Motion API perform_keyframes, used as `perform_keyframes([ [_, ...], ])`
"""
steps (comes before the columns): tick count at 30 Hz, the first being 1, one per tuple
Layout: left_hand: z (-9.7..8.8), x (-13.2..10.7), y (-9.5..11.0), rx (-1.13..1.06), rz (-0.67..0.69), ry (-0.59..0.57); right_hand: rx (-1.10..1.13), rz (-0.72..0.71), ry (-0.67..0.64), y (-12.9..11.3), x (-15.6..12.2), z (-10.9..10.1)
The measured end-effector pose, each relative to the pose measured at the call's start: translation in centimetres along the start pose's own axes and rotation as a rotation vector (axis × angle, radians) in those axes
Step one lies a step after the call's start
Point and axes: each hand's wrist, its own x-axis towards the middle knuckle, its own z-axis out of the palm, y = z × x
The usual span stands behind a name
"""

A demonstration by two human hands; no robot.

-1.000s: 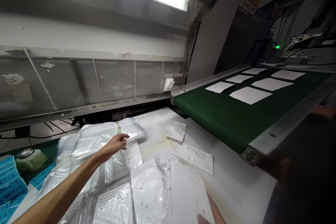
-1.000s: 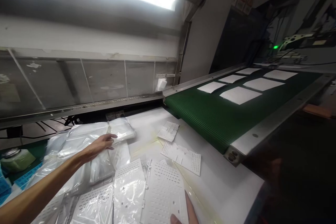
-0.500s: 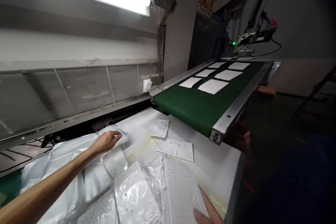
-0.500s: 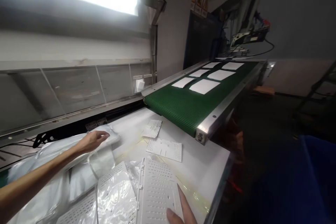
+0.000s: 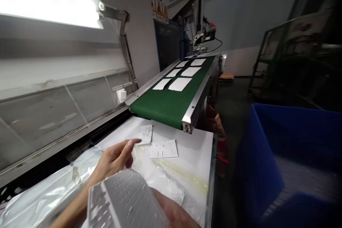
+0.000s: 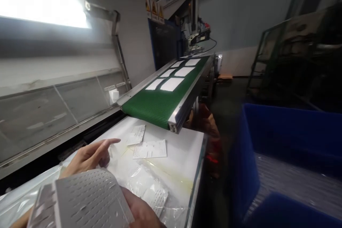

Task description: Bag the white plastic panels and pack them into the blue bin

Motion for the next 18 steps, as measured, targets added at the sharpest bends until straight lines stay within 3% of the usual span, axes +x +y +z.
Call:
perform_keyframes([
  [5,1.5,-0.2,-0.7,-0.090,-0.002,-0.034,0.030,-0.095,0.015,-0.3,-1.5,-0.8],
  [10,3.6,-0.9,-1.5,-0.195,-0.025,-0.110,0.294,-0.030,-0.048,-0.8,-3.1,-1.4],
  [13,4.6,-1.7,-1.3,-0.127,-0.058,-0.061,0.305,-0.125,-0.020,-1.0,-3.5,-1.6],
  [15,4.8,-2.1,-1.0,-0.100,-0.087,-0.013,0.312,-0.077,-0.016,-0.9,-3.7,-2.0],
  [18,4.4,-2.3,-1.3,-0.155,-0.101,-0.039,0.417,-0.042,0.022,-0.5,-4.2,-2.8],
])
